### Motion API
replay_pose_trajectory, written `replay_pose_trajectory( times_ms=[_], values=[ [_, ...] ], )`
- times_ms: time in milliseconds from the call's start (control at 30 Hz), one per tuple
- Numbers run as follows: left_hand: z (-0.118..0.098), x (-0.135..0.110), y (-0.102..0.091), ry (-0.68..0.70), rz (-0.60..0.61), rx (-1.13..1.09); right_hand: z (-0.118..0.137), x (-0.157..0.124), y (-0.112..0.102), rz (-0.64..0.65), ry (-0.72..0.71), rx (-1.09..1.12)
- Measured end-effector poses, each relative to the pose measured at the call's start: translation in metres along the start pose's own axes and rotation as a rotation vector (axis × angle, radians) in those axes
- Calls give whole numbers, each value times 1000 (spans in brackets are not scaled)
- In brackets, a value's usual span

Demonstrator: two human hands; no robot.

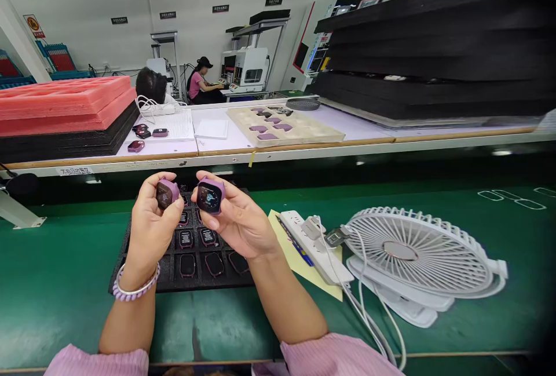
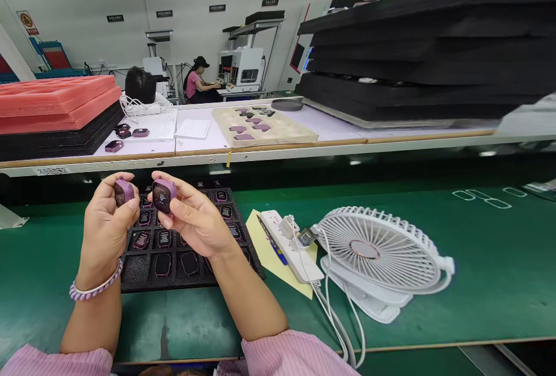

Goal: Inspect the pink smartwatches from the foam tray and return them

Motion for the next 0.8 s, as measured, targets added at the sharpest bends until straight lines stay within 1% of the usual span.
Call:
replay_pose_trajectory(
  times_ms=[267, 467, 800],
  values=[
    [2, 1, -2, 12, -24, 4, 1, -1, 1, 11, -9, 6],
    [2, 0, -2, 0, -13, 29, 2, -1, 1, 4, -17, 9],
    [3, 2, 0, -14, -13, 4, 1, 0, 1, -1, -2, 19]
  ],
)
Point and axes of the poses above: each hand's wrist, its own x-axis towards the middle knuckle, its own y-axis out of the palm, z = x × y, the point moved 5 cm from there along x, towards the middle knuckle, and after that the axes turned 11 degrees about y, right-handed, at the moved point
